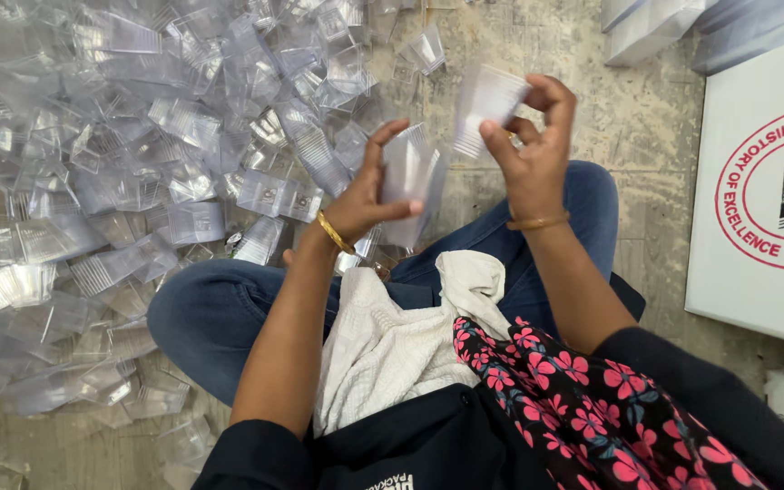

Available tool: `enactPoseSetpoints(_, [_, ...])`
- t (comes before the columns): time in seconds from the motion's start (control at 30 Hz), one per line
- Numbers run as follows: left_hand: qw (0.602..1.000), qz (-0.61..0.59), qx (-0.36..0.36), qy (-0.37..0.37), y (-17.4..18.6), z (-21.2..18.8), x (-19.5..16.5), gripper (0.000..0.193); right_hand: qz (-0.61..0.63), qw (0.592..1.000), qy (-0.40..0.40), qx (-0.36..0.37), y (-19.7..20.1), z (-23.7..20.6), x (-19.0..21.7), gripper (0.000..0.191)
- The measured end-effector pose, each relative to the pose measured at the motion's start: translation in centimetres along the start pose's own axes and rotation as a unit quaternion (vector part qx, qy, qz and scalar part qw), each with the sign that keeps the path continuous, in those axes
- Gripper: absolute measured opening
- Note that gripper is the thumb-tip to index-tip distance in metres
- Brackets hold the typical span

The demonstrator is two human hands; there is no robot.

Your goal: The person sits on the floor among a large pile of clear plastic cups and stacks them one at a time, picking up individual cups and nesting them into a growing stack, then setting completed stacks aside.

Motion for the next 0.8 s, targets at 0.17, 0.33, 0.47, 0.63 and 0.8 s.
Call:
enactPoseSetpoints(0.17, [0.999, 0.005, 0.025, -0.025, -0.6, -0.1, 0.0, 0.131, 0.062, 0.984, -0.136, 0.092, -3.6, -0.1, -0.3, 0.054])
enactPoseSetpoints(0.33, [0.999, -0.026, -0.011, -0.039, 0.3, -0.3, -0.1, 0.128, 0.177, 0.953, -0.223, 0.106, -4.5, -1.9, -0.8, 0.049])
enactPoseSetpoints(0.47, [0.994, -0.07, -0.052, -0.063, 0.9, -0.3, 0.0, 0.129, 0.288, 0.895, -0.328, 0.088, -5.5, -4.5, -2.2, 0.058])
enactPoseSetpoints(0.63, [0.986, -0.072, -0.116, -0.094, 2.0, -0.4, -0.1, 0.125, 0.451, 0.788, -0.392, 0.148, -7.9, -8.2, -2.8, 0.055])
enactPoseSetpoints(0.8, [0.977, -0.151, -0.121, -0.089, 2.2, -0.6, -0.3, 0.122, 0.455, 0.793, -0.376, 0.149, -8.4, -8.7, -3.2, 0.052])
Point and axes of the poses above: each hand's wrist, its own z-axis towards the middle knuckle, its own y-axis out of the back of the hand, x = y × z, the point moved 5 cm from there along z, towards the middle knuckle, and after that the axes turned 3 degrees about -z, right-handed, at the moved point
